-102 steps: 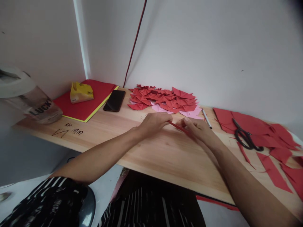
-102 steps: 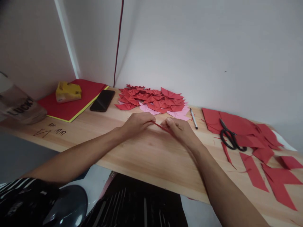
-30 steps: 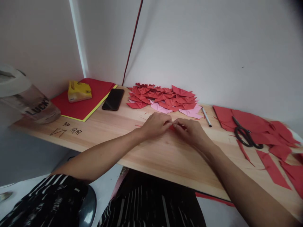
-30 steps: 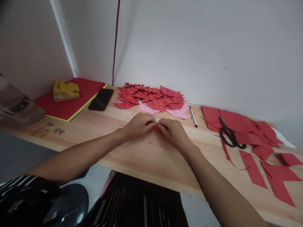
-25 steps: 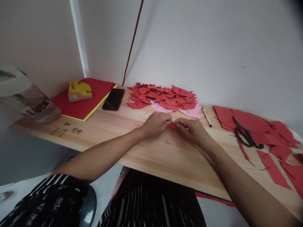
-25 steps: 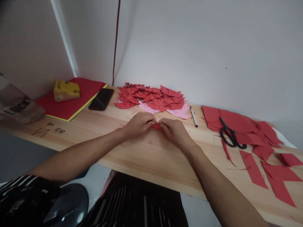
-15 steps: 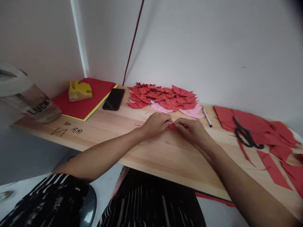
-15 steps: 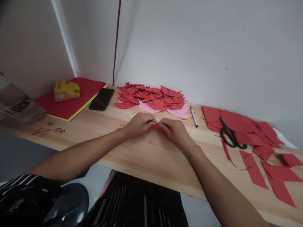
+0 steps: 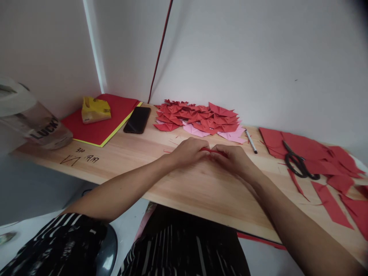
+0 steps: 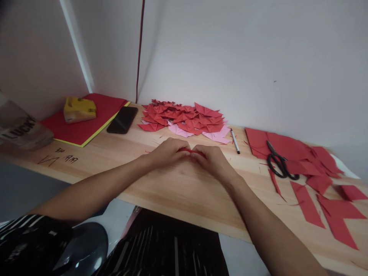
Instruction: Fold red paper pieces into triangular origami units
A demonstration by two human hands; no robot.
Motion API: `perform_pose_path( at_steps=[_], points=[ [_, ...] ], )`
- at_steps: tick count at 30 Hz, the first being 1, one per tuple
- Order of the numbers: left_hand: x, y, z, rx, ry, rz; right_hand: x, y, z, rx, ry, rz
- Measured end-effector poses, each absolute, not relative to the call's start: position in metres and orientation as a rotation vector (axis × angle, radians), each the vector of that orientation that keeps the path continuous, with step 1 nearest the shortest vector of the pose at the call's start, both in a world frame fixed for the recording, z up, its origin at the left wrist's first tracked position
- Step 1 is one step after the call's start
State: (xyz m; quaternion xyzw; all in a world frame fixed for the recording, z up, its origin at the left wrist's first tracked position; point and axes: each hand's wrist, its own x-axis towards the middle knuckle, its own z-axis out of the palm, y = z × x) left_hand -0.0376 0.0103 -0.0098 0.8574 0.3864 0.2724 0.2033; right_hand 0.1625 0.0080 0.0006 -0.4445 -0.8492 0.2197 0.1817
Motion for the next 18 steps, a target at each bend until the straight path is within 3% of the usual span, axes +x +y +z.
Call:
perform_pose_path(
  at_steps=[7,18],
  points=[
    [-0.0381,0.0099,-0.0096,2.412,1.102,0.710,0.1603,0.0050,0.0053,-1.341,-2.434,0.501],
    [-0.0433,0.0111,-0.0023,2.376,1.172,0.675,0.1654,0.0073,0.0051,-1.293,-2.494,0.623]
  ],
)
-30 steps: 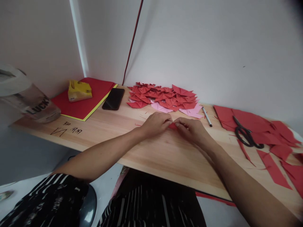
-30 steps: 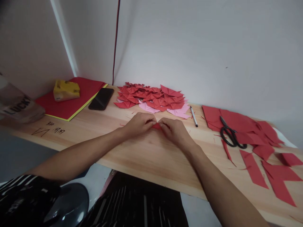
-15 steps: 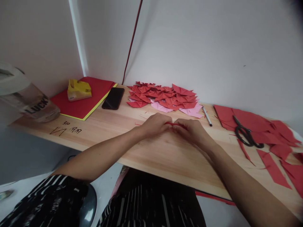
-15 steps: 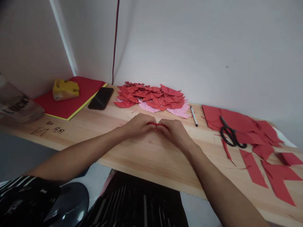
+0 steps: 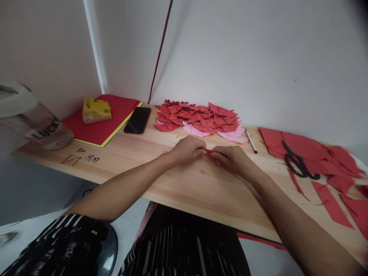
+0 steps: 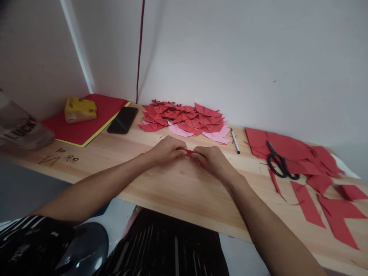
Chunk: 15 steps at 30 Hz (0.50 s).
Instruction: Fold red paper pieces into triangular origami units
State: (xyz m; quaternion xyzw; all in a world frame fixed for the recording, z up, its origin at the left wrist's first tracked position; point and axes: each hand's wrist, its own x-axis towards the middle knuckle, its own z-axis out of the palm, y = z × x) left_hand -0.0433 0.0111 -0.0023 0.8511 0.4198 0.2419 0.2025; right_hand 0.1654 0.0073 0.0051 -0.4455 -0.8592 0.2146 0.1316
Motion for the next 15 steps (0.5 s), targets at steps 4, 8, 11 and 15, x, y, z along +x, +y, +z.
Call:
perform_pose_path(
  at_steps=[4,8,11,15],
  points=[
    [-0.0435,0.0116,-0.0005,2.393,1.213,0.630,0.1680,0.0082,0.0064,-1.337,-2.525,0.618],
    [-0.0445,0.0132,-0.0041,2.445,1.205,0.603,0.1701,0.0081,0.0062,-1.360,-2.522,0.664],
    [-0.0439,0.0128,-0.0067,2.487,1.186,0.585,0.1719,0.0077,0.0067,-1.330,-2.549,0.659],
    [-0.0391,0.0094,-0.0081,2.509,1.118,0.602,0.1710,0.0061,0.0103,-1.281,-2.589,0.555]
  ],
)
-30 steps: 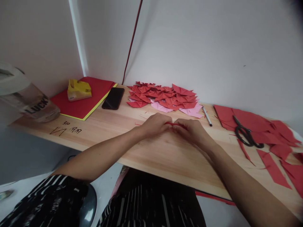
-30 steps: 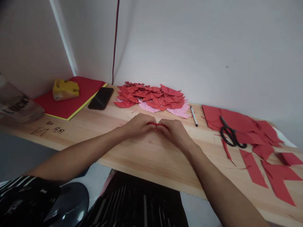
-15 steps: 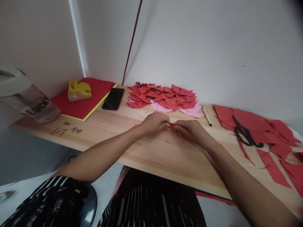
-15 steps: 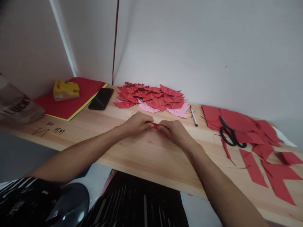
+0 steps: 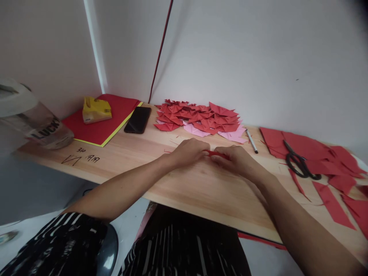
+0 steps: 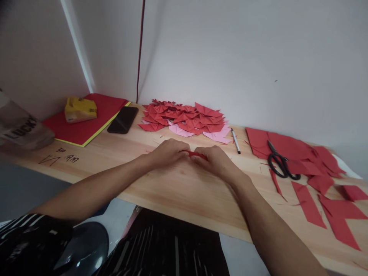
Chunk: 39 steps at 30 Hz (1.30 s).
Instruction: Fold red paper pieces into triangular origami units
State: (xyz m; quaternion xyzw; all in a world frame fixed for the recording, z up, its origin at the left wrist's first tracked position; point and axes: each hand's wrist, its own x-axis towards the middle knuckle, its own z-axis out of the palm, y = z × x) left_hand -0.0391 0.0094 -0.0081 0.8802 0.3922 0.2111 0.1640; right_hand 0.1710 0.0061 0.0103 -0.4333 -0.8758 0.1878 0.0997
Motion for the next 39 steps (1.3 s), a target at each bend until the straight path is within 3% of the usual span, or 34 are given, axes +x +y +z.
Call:
perform_pose_path(
  at_steps=[9,21,39],
  points=[
    [-0.038,0.008,-0.008,2.575,1.117,0.625,0.166,0.004,0.011,-1.158,-2.586,0.583],
    [-0.044,0.011,-0.004,2.576,1.213,0.568,0.169,0.006,0.010,-1.381,-2.516,0.766],
    [-0.056,0.017,0.007,2.039,1.013,0.782,0.186,0.009,0.018,-1.302,-2.432,1.107]
  ],
)
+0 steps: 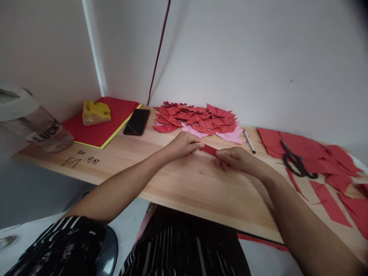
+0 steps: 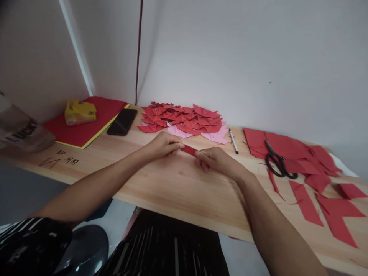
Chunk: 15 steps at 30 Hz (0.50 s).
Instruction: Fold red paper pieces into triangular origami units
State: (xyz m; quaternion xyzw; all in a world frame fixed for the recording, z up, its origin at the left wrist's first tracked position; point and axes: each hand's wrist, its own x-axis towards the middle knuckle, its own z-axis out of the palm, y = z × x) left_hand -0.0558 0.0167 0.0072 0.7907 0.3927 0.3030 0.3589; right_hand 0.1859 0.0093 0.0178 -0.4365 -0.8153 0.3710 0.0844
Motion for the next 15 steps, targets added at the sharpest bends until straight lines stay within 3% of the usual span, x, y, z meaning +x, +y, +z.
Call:
perform_pose_path(
  at_steps=[10,15],
  points=[
    [-0.040,0.023,-0.005,1.419,0.937,0.984,0.172,0.006,0.009,-1.282,-2.094,1.127],
    [-0.036,0.023,-0.012,1.316,0.881,1.048,0.164,-0.003,0.011,-1.286,-2.204,1.070]
  ],
)
